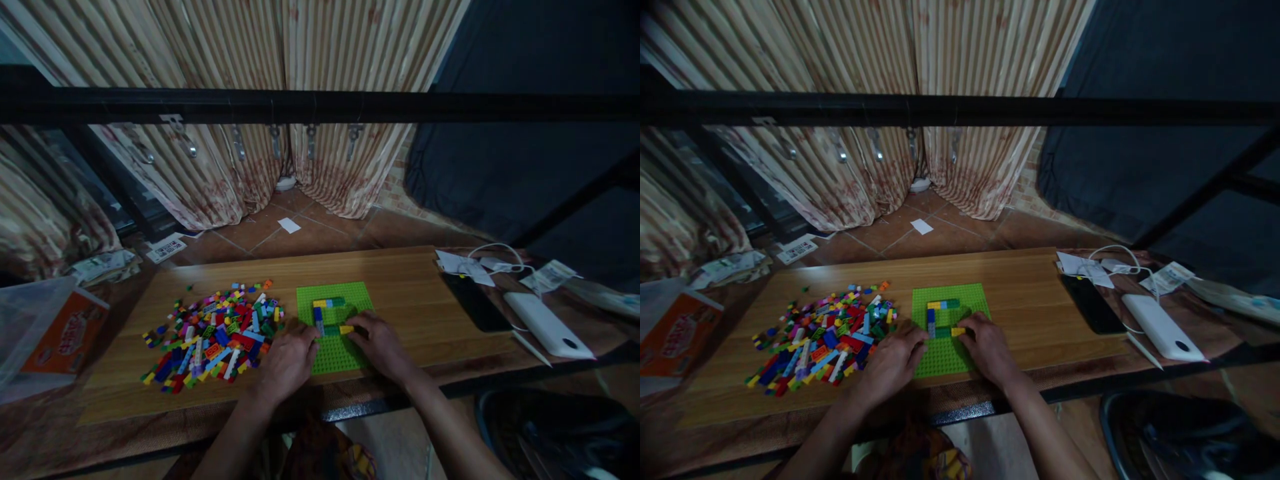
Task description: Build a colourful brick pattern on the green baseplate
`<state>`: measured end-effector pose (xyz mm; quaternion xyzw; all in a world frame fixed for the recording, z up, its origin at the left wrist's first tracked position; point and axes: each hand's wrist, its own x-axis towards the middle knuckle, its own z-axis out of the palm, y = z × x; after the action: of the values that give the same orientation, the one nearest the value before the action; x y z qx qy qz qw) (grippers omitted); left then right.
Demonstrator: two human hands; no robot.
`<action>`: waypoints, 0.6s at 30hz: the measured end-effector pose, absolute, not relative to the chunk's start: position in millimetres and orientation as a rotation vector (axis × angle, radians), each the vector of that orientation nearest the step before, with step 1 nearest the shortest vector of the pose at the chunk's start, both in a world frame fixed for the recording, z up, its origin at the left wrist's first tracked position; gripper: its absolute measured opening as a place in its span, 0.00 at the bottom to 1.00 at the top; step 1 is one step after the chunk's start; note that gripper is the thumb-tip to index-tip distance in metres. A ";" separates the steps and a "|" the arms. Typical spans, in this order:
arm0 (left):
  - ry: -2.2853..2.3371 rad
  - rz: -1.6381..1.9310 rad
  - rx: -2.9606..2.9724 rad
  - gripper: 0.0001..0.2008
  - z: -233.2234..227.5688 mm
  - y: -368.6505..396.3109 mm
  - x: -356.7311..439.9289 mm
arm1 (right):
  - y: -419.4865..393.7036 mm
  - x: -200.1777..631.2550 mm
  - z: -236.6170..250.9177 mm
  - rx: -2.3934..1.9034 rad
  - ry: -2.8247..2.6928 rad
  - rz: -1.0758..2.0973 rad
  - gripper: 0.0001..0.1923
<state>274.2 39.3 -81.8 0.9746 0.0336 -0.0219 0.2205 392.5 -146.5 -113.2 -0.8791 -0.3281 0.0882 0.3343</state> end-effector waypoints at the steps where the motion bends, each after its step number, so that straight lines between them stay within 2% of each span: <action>1: 0.097 -0.077 2.700 0.10 -81.7 37.7 274.9 | -145.9 392.8 -113.2 -2.290 -0.873 0.236 0.09; 6: 0.091 -0.103 2.701 0.12 -81.3 30.3 276.8 | -144.9 394.8 -114.3 -2.266 -0.899 0.242 0.09; 13: -0.003 -0.088 2.736 0.20 -87.2 12.0 283.0 | -143.4 397.8 -112.0 -2.264 -0.902 0.259 0.08; 18: -0.022 -0.178 2.839 0.20 -88.6 0.6 291.3 | -142.6 401.4 -110.2 -2.258 -0.920 0.303 0.08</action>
<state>291.3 0.6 -88.6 0.9870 -0.0077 -0.0621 0.1478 401.4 -142.6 -110.2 -0.8658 -0.3526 0.1160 0.3355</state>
